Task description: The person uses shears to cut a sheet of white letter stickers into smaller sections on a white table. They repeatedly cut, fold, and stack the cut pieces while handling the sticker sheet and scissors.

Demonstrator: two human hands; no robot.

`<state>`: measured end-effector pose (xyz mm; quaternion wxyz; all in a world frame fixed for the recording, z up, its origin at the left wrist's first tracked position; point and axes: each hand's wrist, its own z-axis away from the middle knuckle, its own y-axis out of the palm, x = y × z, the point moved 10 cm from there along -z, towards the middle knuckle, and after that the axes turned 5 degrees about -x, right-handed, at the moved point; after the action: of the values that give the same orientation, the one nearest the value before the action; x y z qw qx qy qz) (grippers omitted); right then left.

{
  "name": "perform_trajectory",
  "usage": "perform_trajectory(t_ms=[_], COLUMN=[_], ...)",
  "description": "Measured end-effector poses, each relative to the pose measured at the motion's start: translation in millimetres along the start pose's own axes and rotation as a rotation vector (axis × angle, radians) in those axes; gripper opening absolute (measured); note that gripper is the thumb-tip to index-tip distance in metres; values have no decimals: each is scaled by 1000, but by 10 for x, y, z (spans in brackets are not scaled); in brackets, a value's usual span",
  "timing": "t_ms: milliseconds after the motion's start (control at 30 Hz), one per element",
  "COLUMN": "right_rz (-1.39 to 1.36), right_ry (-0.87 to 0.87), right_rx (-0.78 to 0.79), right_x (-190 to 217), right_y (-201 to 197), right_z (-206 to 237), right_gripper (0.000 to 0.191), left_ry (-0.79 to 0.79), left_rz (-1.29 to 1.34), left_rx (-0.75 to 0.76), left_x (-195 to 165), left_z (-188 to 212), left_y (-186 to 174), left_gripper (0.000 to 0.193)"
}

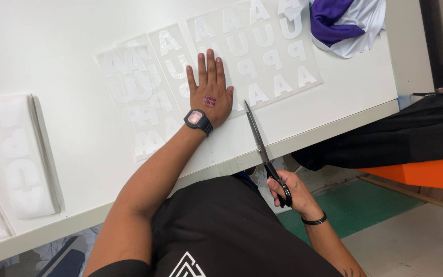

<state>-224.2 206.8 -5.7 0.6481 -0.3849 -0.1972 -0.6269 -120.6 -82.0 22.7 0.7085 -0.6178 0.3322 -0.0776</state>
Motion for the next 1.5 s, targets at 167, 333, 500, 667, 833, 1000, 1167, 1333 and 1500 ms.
perform_trajectory(t_ms=[167,333,500,667,833,1000,1167,1333,1500], right_rz=[-52,-21,-29,-103,-113,-182,-188,-196,-191], right_ry=[-4,-41,-17,3,-12,-26,-15,-46,-92], right_rx=[16,-6,-32,-20,-29,-15,-7,8,32], right_x=[39,185,340,503,660,874,1124,1548,2171], right_y=[41,55,85,134,163,205,257,329,476], right_z=[26,-13,-203,-403,-566,-750,-852,-908,-1023], right_gripper=[46,47,47,46,49,49,48,49,48], left_ry=[-43,-27,-19,-18,-20,-15,-13,-11,2], left_rz=[32,14,7,23,26,28,16,6,4], left_rx=[46,33,39,25,28,20,-1,2,-5], left_x=[-15,-11,-11,-9,-8,-10,-15,-16,-4], left_z=[74,111,130,156,176,194,213,238,280], left_y=[65,52,2,-82,-116,-153,-234,-312,-359], left_gripper=[78,77,76,76,76,76,75,76,76])
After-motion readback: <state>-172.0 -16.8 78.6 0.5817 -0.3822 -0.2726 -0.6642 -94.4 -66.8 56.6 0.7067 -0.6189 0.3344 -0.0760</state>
